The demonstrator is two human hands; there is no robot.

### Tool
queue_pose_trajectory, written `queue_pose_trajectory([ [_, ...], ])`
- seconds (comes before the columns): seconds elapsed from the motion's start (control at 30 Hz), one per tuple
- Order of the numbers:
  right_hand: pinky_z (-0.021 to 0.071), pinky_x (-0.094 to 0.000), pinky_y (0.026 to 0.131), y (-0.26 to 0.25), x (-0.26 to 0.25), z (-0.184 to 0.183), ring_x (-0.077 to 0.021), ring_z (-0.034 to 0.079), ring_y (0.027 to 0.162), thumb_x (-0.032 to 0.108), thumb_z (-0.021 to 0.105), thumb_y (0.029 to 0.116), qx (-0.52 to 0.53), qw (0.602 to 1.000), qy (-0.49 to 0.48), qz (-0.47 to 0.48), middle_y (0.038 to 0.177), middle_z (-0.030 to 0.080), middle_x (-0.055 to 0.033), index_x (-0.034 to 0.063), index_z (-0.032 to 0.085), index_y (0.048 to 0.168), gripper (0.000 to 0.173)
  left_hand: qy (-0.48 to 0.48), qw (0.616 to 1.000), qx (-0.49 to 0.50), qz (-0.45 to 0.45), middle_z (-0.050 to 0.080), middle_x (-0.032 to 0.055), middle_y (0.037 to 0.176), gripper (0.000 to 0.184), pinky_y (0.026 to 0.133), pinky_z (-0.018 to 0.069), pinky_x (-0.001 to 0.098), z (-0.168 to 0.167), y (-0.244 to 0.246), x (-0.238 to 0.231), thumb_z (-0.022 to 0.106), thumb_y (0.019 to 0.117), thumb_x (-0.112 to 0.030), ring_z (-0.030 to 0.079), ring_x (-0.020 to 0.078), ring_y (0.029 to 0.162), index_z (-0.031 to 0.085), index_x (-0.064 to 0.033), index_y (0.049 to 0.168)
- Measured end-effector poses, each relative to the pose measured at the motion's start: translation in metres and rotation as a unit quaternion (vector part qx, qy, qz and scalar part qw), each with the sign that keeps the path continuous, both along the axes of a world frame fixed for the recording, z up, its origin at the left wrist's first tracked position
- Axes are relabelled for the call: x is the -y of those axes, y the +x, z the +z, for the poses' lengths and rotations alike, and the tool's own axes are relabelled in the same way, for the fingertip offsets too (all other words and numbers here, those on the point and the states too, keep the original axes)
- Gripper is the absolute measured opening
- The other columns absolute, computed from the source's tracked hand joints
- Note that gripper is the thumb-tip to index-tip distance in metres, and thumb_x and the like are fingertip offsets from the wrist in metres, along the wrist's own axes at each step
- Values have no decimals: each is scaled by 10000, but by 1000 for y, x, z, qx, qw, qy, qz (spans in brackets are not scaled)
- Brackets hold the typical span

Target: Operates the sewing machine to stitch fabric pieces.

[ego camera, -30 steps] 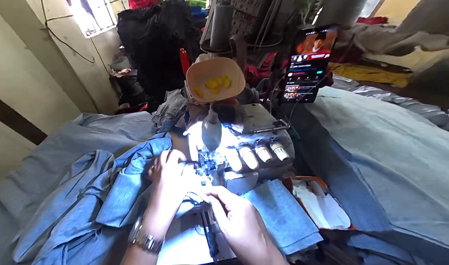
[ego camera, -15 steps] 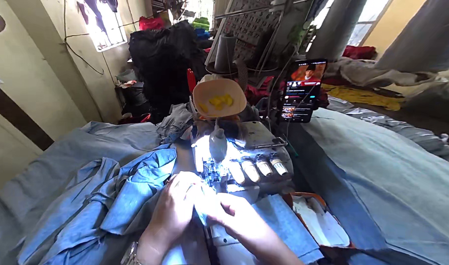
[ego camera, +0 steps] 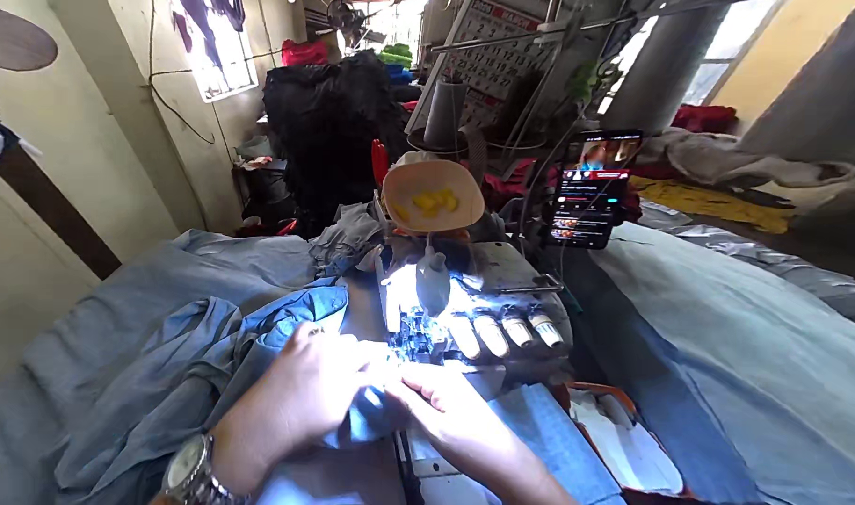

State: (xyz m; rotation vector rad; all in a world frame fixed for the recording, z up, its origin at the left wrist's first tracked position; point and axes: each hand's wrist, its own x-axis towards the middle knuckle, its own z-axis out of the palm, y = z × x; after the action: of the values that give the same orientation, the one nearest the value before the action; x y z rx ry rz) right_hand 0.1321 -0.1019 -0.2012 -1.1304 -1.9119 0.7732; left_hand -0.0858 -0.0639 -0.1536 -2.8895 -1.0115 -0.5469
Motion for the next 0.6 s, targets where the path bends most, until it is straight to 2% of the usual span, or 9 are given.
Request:
queue_pose_trajectory([
  [0.07, 468, -252, 630, 3, -1, 9, -53, 562, 662, 329, 506, 1067, 4, 999, -22, 29, 693, 588, -3, 59, 701, 841, 402, 33, 999, 8, -13, 703, 8, 879, 229, 891, 519, 536, 7, 0, -8, 548, 1017, -303, 698, 219, 900, 727, -171, 961],
  [0.13, 442, -236, 630, 4, -1, 13, -29, 533, 669, 338, 536, 1050, -14, 996, -64, 60, 709, 569, 16, 56, 684, 849, 376, 22, 994, 76, -77, 705, -23, 919, 159, 905, 512, 497, 13, 9, -7, 581, 1012, -268, 683, 176, 937, 717, -192, 984],
  [0.23, 506, -220, 776, 5, 6, 14, 17, 608, 826, 270, 569, 1036, -73, 991, -82, 75, 865, 678, 42, 75, 744, 1001, 263, -64, 983, 135, -104, 711, -16, 1071, 157, 964, 492, 508, 15, 22, -4, 614, 987, -242, 653, 179, 1083, 711, -194, 1100],
  [0.3, 469, -313, 886, 3, 16, 11, -44, 625, 947, 256, 621, 1002, -70, 997, -27, 19, 933, 722, 20, 88, 779, 967, 233, -165, 971, 131, -114, 691, -5, 1226, 282, 1038, 462, 475, 13, 23, -7, 536, 1052, -323, 611, 158, 1200, 683, -185, 1248],
  [0.37, 428, -378, 944, 1, 25, 11, -106, 610, 1039, 272, 670, 961, -45, 999, 7, -25, 992, 734, 6, 116, 808, 939, 210, -271, 953, 61, -117, 677, 49, 1312, 415, 1094, 397, 497, 18, 21, -10, 431, 1088, -360, 588, 195, 1256, 634, -159, 1389],
  [0.4, 429, -380, 951, 2, 28, 10, -110, 608, 1057, 291, 687, 950, -36, 999, -1, -27, 1034, 742, 11, 123, 811, 957, 210, -288, 950, 17, -118, 690, 72, 1276, 434, 1099, 385, 511, 19, 21, -12, 410, 1092, -389, 599, 219, 1245, 651, -140, 1354],
  [0.43, 447, -347, 933, 4, 29, 9, -84, 618, 1042, 315, 702, 944, -34, 999, -21, -24, 1057, 750, 25, 125, 812, 989, 224, -278, 952, -8, -127, 706, 89, 1168, 425, 1051, 398, 526, 17, 20, -17, 425, 1083, -405, 622, 243, 1168, 698, -120, 1241],
  [0.5, 525, -220, 762, 4, 27, 6, -3, 633, 833, 289, 743, 918, -73, 994, -84, -20, 903, 712, 44, 96, 774, 965, 201, -251, 955, -25, -156, 685, 115, 1012, 368, 954, 423, 548, 16, 17, -28, 519, 1050, -379, 624, 291, 1051, 732, -82, 1010],
  [0.6, 516, -197, 685, 9, 27, -3, -1, 608, 739, 254, 716, 947, -111, 982, -151, -3, 859, 678, 18, 64, 732, 1012, 201, -260, 946, -37, -189, 674, 132, 1064, 304, 963, 402, 546, 23, 15, -36, 620, 999, -324, 591, 313, 1098, 723, -45, 938],
])
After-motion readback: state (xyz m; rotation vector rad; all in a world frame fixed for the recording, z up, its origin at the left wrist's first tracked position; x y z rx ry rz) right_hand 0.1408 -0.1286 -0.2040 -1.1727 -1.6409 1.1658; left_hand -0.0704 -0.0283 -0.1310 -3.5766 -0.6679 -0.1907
